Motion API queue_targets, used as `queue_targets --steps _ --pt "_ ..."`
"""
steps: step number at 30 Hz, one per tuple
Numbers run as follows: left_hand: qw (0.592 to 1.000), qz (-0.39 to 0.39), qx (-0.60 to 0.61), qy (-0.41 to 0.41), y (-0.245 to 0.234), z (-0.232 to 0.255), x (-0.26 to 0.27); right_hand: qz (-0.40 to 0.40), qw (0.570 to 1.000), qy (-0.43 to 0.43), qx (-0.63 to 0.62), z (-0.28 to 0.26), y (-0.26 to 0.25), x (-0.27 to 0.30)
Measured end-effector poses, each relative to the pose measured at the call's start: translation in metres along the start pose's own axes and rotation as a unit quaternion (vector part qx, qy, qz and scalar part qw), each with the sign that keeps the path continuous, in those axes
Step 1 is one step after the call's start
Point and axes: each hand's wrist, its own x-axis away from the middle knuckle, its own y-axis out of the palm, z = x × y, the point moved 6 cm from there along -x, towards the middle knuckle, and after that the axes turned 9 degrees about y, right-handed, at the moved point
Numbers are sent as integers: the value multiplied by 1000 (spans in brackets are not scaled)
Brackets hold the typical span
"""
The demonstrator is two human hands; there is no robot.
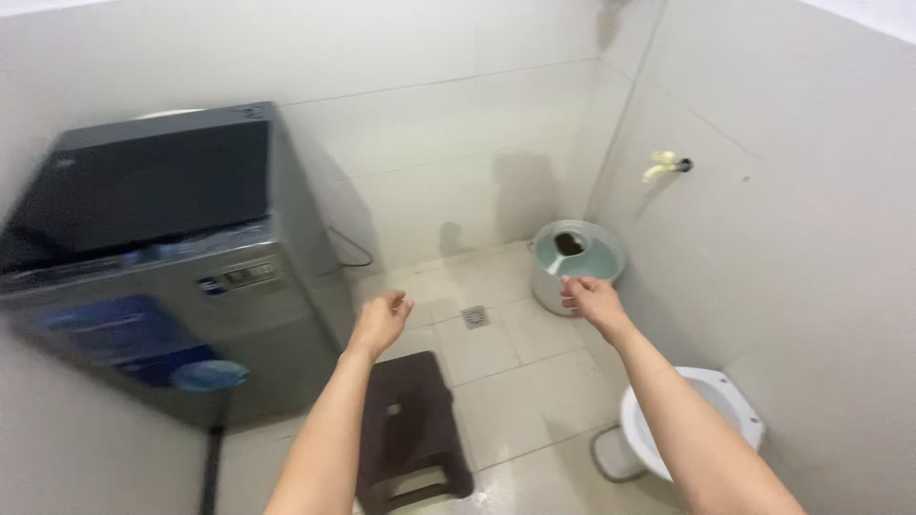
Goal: Picking up and arranging various laundry detergents, sachets, and a loofah in a bathroom area.
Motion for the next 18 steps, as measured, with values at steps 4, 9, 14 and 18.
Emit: queue_targets --steps 4,9,14,18 --pt "998 -28 -28 -47 48 52 -26 4 999 16 34 25 -62 -46" --pt "999 32 -4 6 109 74 -78 11 1000 17 4 38 -126 -83" --pt "996 61 -35 57 149 106 -113 24 999 26 27 27 -167 -98" --pt "997 45 -22 65 169 124 -138 25 999 38 4 28 -177 -126"
